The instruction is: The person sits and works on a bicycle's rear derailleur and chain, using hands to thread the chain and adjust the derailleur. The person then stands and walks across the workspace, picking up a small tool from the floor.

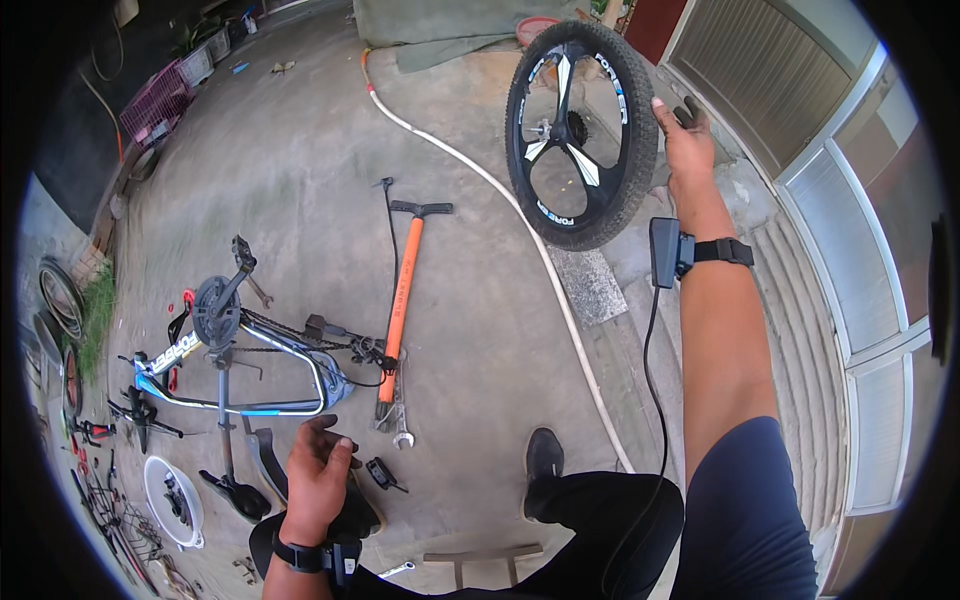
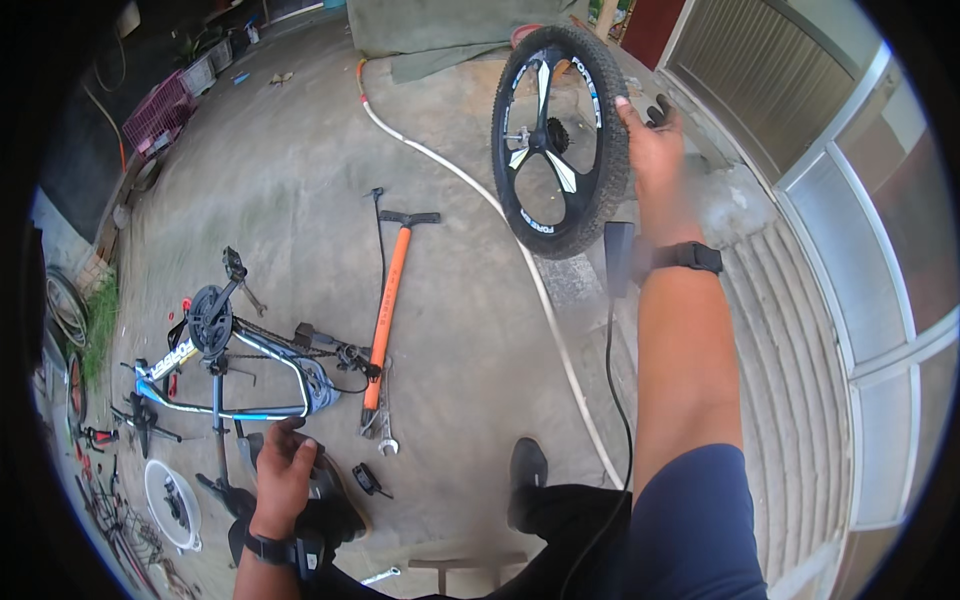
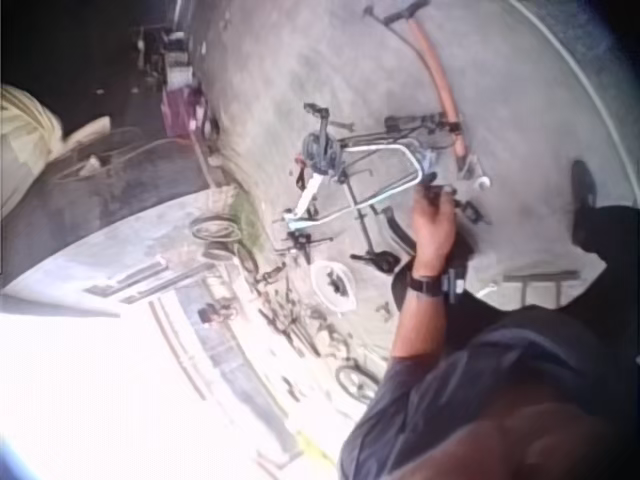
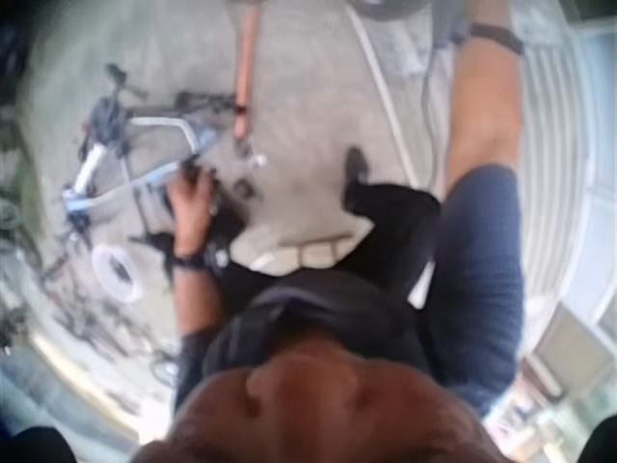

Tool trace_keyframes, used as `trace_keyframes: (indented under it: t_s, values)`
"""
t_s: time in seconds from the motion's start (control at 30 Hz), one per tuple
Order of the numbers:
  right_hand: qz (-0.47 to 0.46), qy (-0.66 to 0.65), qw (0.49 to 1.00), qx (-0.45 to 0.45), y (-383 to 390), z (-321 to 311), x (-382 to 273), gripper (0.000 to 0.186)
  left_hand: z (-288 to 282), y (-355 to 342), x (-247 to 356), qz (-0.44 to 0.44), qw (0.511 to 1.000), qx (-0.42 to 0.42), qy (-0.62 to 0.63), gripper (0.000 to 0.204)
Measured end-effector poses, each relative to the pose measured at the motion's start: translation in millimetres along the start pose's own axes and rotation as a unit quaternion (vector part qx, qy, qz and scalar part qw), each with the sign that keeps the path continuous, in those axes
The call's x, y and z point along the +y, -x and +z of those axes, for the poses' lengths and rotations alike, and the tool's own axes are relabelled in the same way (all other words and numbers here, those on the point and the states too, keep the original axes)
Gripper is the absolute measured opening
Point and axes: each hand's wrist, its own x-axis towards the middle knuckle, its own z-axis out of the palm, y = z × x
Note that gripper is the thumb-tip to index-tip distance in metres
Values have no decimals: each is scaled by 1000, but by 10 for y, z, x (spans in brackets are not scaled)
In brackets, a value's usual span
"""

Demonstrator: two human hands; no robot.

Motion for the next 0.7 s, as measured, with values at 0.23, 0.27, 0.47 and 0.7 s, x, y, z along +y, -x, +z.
trace_keyframes:
  t_s: [0.23,0.27,0.47,0.7]
  values:
    - [-17,55,998,-12,660,-1026,-132,69,148,-59,-113,40,998,2,-47,35]
    - [-14,74,997,-5,740,-1219,-126,69,160,-36,-132,35,998,0,-49,35]
    - [-21,49,998,38,1177,-1868,-1047,63,140,96,-142,25,995,27,-93,36]
    - [-57,10,998,5,1512,-2404,-1743,58,-914,566,25,94,979,177,38,32]
